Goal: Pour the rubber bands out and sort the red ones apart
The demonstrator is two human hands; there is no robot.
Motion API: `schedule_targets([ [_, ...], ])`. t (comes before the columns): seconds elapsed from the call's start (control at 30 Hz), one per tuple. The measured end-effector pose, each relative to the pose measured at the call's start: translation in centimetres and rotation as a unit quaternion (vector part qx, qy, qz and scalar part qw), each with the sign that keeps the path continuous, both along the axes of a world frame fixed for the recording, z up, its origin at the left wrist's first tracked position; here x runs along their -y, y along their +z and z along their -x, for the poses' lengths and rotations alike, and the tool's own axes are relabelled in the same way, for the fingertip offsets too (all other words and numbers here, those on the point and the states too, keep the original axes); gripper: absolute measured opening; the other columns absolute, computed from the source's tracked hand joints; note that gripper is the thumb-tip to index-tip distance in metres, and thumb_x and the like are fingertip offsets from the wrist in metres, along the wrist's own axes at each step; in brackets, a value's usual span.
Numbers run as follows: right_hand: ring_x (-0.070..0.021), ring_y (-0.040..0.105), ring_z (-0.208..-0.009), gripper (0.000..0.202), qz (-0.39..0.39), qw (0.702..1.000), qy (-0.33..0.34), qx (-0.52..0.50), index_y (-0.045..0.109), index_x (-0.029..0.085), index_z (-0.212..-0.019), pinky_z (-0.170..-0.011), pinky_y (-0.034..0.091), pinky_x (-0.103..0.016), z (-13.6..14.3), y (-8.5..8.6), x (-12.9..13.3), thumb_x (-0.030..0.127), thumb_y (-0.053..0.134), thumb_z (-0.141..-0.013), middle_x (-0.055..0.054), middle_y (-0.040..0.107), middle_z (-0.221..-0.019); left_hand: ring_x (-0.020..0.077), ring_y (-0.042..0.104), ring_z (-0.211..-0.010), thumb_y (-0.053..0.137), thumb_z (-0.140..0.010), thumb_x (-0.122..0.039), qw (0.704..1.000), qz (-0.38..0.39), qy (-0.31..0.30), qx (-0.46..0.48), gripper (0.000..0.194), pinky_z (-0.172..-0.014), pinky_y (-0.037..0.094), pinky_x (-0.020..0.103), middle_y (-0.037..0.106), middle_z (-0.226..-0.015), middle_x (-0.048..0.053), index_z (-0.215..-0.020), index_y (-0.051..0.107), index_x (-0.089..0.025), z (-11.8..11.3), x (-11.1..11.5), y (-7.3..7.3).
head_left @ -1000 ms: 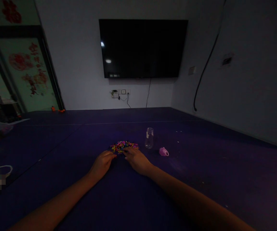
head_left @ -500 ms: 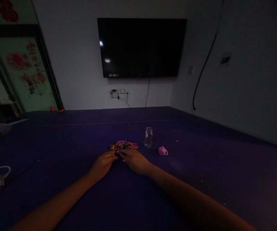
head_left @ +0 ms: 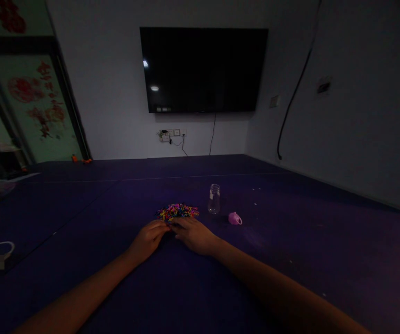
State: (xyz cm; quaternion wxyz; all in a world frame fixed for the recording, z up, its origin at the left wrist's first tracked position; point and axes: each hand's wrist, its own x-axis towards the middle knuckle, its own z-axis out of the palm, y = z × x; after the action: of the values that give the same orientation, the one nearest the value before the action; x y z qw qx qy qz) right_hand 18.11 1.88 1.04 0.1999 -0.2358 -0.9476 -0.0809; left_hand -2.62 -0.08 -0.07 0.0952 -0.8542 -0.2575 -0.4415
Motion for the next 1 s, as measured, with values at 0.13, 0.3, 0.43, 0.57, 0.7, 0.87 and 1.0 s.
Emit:
schedule_targets([
  [0.13,-0.0215,0.054,-0.105,0.029,0.01,0.999,-0.032,-0.001,0.056,0.017,-0.118,-0.09,0.045,-0.036,0.0,0.0,0.0,0.023,0.05,-0.091,-0.01,0.055,-0.121,0.0158,0.065,-0.088,0.045,-0.091,-0.012,1.0,0.004,-0.005,0.001,0.024,-0.079,0.056,0.032,0.069,-0.09,0.006,-0.096,0.067,-0.018,0.0,0.1,0.0],
  [0.3,-0.0249,0.051,-0.114,0.031,0.035,0.99,-0.124,-0.051,0.056,0.015,-0.12,-0.096,0.04,-0.041,-0.1,-0.3,-0.4,0.02,0.045,-0.091,-0.014,0.054,-0.126,0.0157,0.065,-0.086,0.046,-0.09,-0.012,1.0,0.015,-0.01,0.0,0.023,-0.077,0.056,0.032,0.069,-0.089,0.006,-0.096,0.068,-0.018,-0.1,0.3,0.3],
  [0.43,-0.0275,0.043,-0.125,0.034,0.06,0.98,-0.169,-0.08,0.054,0.012,-0.123,-0.101,0.036,-0.045,-0.2,-0.7,-0.7,0.018,0.042,-0.092,-0.017,0.047,-0.135,0.015,0.065,-0.081,0.046,-0.091,-0.013,1.0,0.028,-0.009,0.008,0.023,-0.073,0.056,0.029,0.069,-0.086,0.006,-0.095,0.067,-0.017,-0.2,0.4,0.5],
  [0.57,-0.0263,0.043,-0.125,0.034,0.069,0.978,-0.175,-0.087,0.056,0.011,-0.121,-0.102,0.037,-0.043,-0.2,-0.7,-0.7,0.017,0.04,-0.091,-0.015,0.048,-0.135,0.0152,0.065,-0.08,0.046,-0.091,-0.014,1.0,0.023,-0.002,0.001,0.022,-0.073,0.055,0.029,0.07,-0.085,0.006,-0.094,0.068,-0.017,-0.1,0.3,0.4],
  [0.7,-0.0238,0.048,-0.12,0.032,0.07,0.975,-0.183,-0.109,0.059,0.014,-0.117,-0.1,0.038,-0.039,-0.3,-0.4,-0.8,0.018,0.04,-0.091,-0.012,0.051,-0.133,0.0155,0.066,-0.077,0.048,-0.09,-0.015,0.999,0.04,-0.008,0.018,0.022,-0.071,0.055,0.029,0.07,-0.083,0.006,-0.092,0.069,-0.017,-0.3,0.6,0.7],
  [0.87,-0.0189,0.061,-0.1,0.031,0.095,0.944,-0.228,-0.218,0.065,0.018,-0.105,-0.087,0.045,-0.029,-1.1,-0.3,-1.2,0.021,0.037,-0.093,-0.009,0.066,-0.109,0.0152,0.067,-0.075,0.053,-0.088,-0.017,0.984,0.158,-0.041,0.065,0.018,-0.069,0.056,0.028,0.071,-0.082,0.005,-0.086,0.071,-0.019,-2.6,3.5,1.3],
  [1.0,-0.0175,0.065,-0.079,0.039,0.154,0.889,-0.294,-0.316,0.068,0.018,-0.09,-0.07,0.047,-0.025,-2.0,-0.8,-2.1,0.029,0.031,-0.096,-0.007,0.071,-0.085,0.0165,0.066,-0.076,0.053,-0.085,-0.013,0.974,0.186,-0.13,0.011,0.018,-0.069,0.054,0.029,0.07,-0.081,0.007,-0.087,0.07,-0.018,-4.1,5.5,1.2],
])
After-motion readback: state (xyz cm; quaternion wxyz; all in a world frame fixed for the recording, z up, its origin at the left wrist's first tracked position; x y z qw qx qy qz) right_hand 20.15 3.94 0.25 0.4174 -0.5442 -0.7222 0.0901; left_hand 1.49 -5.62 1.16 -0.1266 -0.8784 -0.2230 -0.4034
